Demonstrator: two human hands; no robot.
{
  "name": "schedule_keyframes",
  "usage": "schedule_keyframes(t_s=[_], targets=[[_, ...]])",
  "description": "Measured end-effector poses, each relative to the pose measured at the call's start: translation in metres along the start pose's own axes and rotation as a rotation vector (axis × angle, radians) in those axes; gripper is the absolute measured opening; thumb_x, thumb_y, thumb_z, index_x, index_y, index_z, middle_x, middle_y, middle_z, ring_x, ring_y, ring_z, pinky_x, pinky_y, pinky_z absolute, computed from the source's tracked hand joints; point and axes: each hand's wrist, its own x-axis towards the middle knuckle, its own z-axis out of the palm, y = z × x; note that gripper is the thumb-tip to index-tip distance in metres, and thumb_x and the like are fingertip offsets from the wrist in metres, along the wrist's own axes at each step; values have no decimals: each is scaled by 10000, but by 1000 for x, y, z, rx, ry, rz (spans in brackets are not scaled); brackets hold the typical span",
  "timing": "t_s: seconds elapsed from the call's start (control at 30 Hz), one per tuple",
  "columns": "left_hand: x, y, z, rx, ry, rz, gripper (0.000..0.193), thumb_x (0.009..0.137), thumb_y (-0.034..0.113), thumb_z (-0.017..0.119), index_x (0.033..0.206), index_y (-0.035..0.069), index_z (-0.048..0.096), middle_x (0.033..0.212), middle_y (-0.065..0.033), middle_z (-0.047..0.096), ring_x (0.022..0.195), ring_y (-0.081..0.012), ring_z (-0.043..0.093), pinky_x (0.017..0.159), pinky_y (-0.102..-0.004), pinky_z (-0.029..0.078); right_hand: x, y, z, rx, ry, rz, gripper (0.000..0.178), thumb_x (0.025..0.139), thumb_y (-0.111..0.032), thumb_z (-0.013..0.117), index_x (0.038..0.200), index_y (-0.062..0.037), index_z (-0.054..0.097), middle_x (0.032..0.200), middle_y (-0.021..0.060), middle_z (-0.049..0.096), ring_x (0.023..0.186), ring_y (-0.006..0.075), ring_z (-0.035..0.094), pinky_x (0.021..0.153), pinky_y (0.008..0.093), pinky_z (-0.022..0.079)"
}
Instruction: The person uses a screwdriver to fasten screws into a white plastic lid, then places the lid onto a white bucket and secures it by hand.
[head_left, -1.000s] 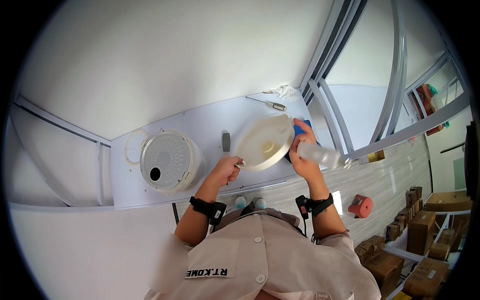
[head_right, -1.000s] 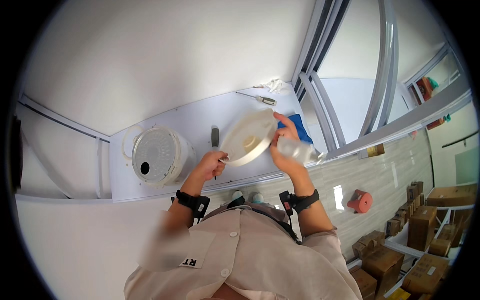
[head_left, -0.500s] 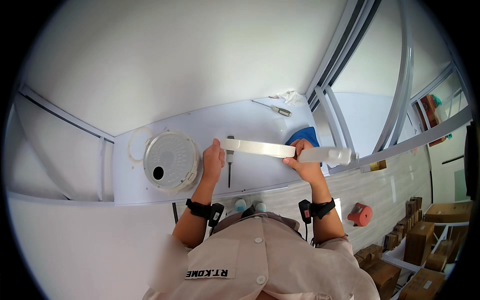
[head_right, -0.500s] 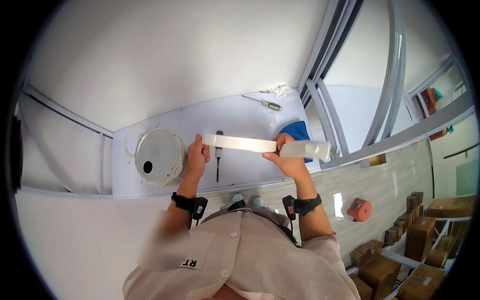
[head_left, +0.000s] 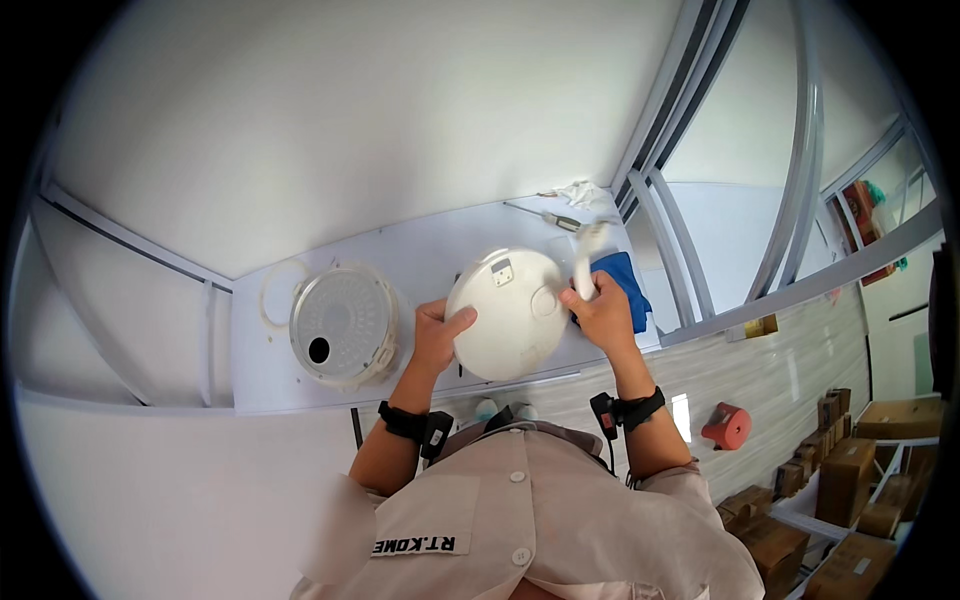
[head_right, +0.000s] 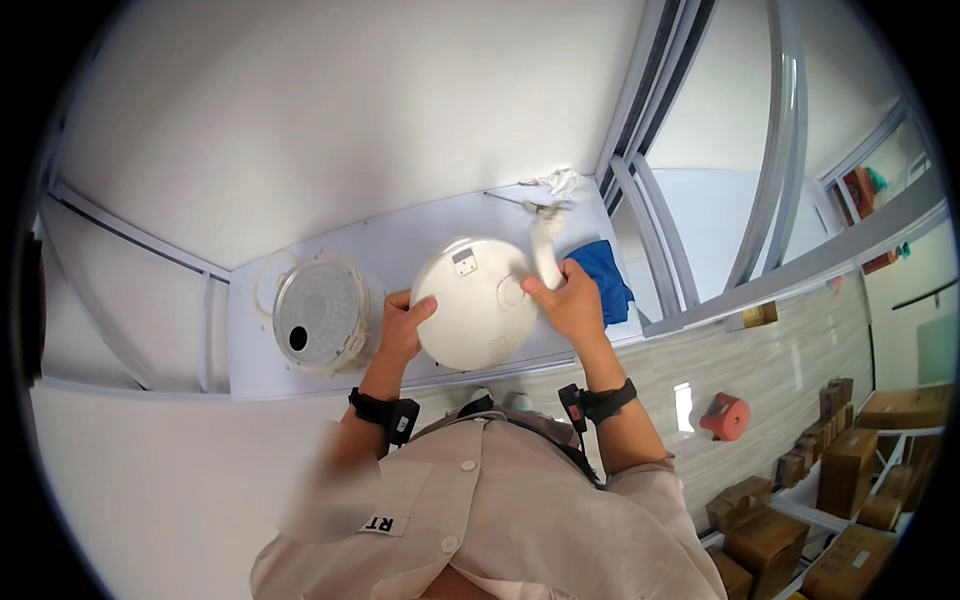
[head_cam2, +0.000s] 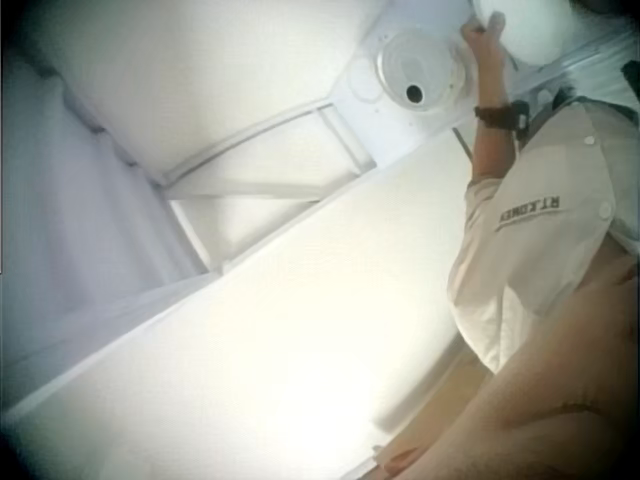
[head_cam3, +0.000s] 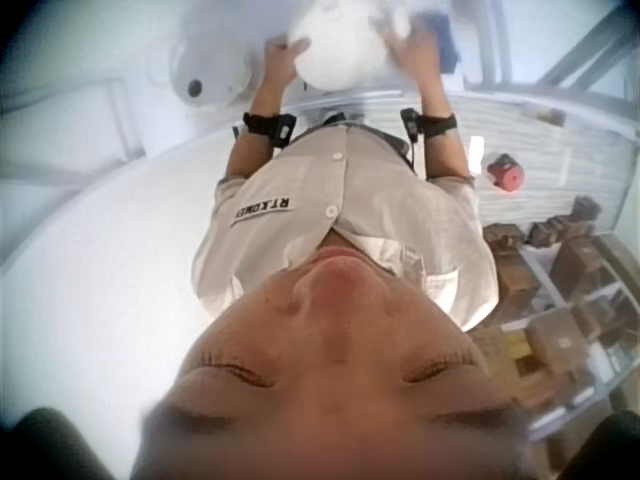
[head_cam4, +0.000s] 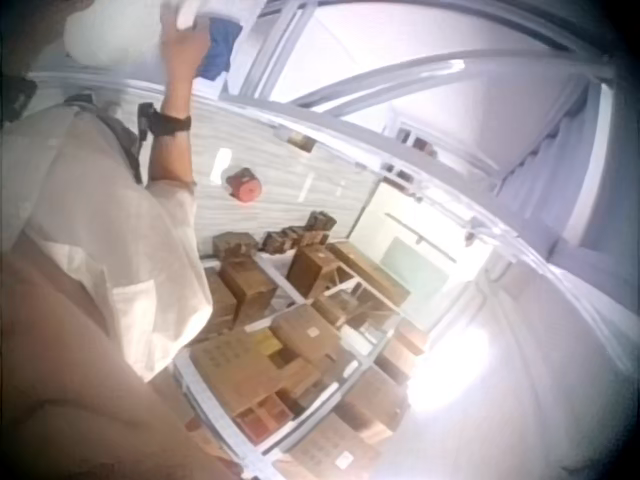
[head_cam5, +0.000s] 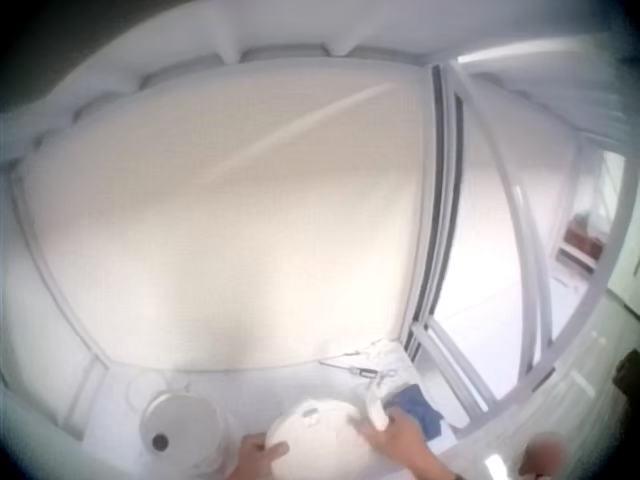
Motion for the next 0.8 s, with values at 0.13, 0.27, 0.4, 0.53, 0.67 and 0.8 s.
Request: schedule_keyframes(t_s=[0.13,0.27,0.4,0.53,0.67,0.8], targets=[[3,-11,6,-165,65,-97,243,907,52,737,1109,-83,750,1024,-173,780,910,-265,771,821,-414,643,-6,-25,-2,-183,13,96,615,877,-595,808,977,-3,676,792,174,716,703,352,700,657,429,532],[8,-15,6,-336,147,-131,368,883,19,703,1235,-90,695,1155,-202,757,992,-318,768,889,-456,644,-11,-28,0,-167,6,31,487,895,-487,807,1028,-38,672,806,177,729,736,379,715,673,448,540],[8,-11,5,-429,34,-105,396,881,22,691,1260,-92,680,1182,-213,750,1026,-334,765,925,-468,640,-13,-22,0,-173,-102,-1,319,913,-270,821,1040,-39,641,786,133,712,707,231,704,653,374,519],[9,-9,11,-440,7,-118,410,882,24,682,1276,-91,671,1198,-216,745,1042,-337,761,939,-468,637,-15,-3,16,19,-33,10,273,942,-205,778,1096,-39,625,789,114,705,715,198,693,655,364,510],[7,-8,13,-429,21,-151,457,891,42,668,1327,-92,635,1242,-220,727,1094,-346,744,971,-478,624,-17,-17,21,-32,-92,65,321,1004,-215,706,1260,-44,615,832,117,713,729,213,688,673,364,517],[7,-13,11,-487,-6,-125,495,893,64,654,1363,-85,610,1276,-228,709,1127,-353,730,1001,-488,611,-22,-32,22,-11,-134,89,463,1046,-331,646,1452,-112,614,952,199,721,816,341,701,754,431,549]])
